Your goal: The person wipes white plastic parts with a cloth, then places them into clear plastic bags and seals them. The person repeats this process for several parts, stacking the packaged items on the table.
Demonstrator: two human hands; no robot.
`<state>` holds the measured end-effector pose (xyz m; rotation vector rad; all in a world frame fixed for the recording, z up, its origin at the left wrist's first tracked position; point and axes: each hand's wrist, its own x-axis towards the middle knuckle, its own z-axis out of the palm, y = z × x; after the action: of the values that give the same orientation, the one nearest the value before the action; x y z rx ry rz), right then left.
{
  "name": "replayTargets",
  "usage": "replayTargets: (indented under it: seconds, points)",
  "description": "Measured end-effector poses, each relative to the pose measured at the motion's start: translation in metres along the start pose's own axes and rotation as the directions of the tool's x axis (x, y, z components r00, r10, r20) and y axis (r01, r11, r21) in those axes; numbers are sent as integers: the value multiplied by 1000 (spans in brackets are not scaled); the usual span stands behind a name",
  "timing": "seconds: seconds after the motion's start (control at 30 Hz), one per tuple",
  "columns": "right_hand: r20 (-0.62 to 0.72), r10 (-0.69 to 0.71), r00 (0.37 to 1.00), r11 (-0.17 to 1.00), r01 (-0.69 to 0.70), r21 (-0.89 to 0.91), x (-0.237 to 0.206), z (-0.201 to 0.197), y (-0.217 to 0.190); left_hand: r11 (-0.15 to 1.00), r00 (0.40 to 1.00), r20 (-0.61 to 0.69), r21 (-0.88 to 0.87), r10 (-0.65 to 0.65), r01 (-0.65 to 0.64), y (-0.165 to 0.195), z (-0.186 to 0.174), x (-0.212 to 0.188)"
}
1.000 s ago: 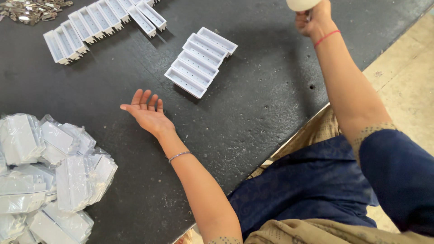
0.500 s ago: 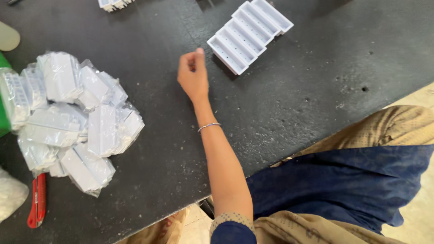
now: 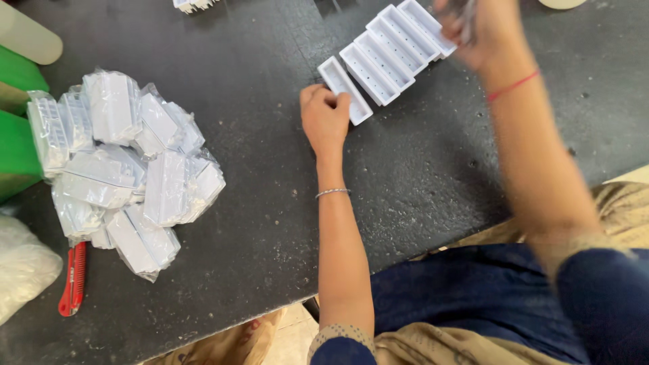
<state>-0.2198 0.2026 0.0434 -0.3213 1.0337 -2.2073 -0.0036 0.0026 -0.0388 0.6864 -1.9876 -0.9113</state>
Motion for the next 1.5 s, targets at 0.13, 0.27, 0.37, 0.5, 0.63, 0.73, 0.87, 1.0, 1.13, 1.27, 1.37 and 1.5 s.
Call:
replayTargets:
  seconds: [0.13, 0.27, 0.37, 0.5, 0.63, 0.73, 0.87, 1.0, 1.13, 1.27, 1.37, 1.5]
  points:
    - [251, 147, 957, 972, -187, 144, -23, 41, 42, 965, 988, -138, -259, -68, 30, -31, -9, 12]
    - [363, 221, 905, 938, -299, 175, -40, 60, 53, 549, 885, 128, -742, -447, 385, -42, -23, 23]
    - [407, 213, 888, 962, -264, 73, -50, 69, 48, 230, 856, 252, -895, -451, 384, -34, -30, 23]
    - [463, 216, 860, 975, -213, -61, -57, 82, 42, 252, 858, 270, -879, -437, 405, -14, -31, 26]
    - [539, 178, 823, 984, -133, -123, -59, 88, 41, 128, 847, 379, -883, -373, 451, -1, -39, 25]
    - [484, 149, 862, 983, -76, -167, -57, 85, 48, 65, 836, 468, -861, -286, 504, 7, -47, 25]
    - [316, -109, 942, 897, 231, -377, -51, 77, 68, 130, 808, 539, -807, -238, 577, 25, -47, 15]
    - [216, -269, 939, 808, 342, -480, -43, 69, 84, 193, 814, 558, -791, -162, 581, 49, -37, -3]
    - [214, -230, 949, 792, 310, -525, -45, 69, 91, 182, 818, 527, -802, -232, 568, 60, -30, -6]
    - [171, -97, 980, 903, 159, -399, -49, 73, 90, 231, 828, 474, -807, -299, 544, 55, -29, -4]
    - [207, -40, 978, 925, 115, -362, -50, 79, 89, 183, 808, 501, -803, -309, 567, 49, -28, -3]
    - [182, -109, 977, 823, 192, -534, -52, 86, 89, 144, 809, 529, -807, -258, 573, 44, -28, -5]
